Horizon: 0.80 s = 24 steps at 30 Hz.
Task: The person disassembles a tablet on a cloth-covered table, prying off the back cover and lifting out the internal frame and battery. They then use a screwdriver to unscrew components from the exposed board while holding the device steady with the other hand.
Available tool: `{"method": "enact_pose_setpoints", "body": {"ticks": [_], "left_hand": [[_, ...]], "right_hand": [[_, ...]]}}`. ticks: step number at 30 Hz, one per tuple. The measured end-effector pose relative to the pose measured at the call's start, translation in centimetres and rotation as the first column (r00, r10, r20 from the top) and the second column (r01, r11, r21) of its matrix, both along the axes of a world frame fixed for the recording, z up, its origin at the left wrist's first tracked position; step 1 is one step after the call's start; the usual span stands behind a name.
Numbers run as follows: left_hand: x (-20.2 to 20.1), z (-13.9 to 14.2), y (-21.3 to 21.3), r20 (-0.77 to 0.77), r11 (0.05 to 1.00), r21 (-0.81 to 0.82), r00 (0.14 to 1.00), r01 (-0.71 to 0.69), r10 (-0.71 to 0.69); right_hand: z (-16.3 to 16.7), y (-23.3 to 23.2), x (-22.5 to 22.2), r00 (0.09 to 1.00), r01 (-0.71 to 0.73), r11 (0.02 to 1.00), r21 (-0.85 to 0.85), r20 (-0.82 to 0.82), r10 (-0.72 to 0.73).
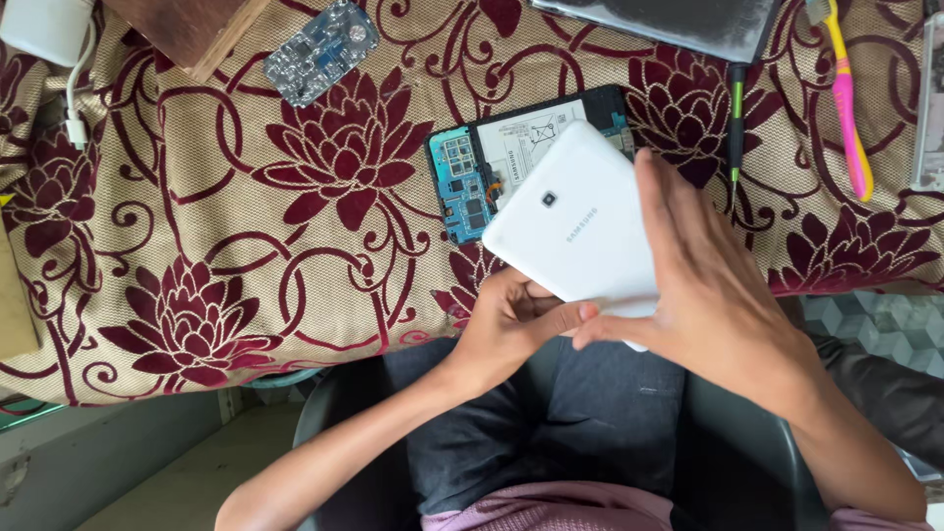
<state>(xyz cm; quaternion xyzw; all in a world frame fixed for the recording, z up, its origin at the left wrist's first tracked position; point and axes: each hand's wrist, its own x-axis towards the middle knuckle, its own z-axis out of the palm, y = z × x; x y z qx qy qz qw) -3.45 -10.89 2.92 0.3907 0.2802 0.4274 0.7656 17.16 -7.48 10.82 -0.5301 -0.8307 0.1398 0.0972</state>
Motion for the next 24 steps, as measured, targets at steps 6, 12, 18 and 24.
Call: {"method": "enact_pose_setpoints", "body": {"ticks": [6, 12, 18, 24], "left_hand": [[-1.0, 0.9, 1.0, 0.102, 0.988, -0.141, 0.993, 0.069, -0.055], [-7.6, 2.9, 4.6, -0.317, 0.773, 0.517, 0.756, -0.369, 0.572], [-9.3, 3.1, 6.7, -0.573, 0.746, 0.663, 0.6, -0.06, 0.558], [-7.8, 3.3, 6.9, -0.75, 0.649, 0.662, 0.321, 0.376, 0.579]], "right_hand": [[1.0, 1.8, -1.1, 0.999, -0.038, 0.999, -0.013, -0.031, 0.038], [1.8, 8.1, -1.3, 0.942, -0.336, 0.942, -0.006, -0.017, 0.336], [0.9, 11.5, -3.3, 0.872, -0.488, 0.861, -0.143, -0.037, 0.488], [-0.1, 12.5, -2.6, 0.856, -0.516, 0.836, -0.186, -0.061, 0.514]]}}
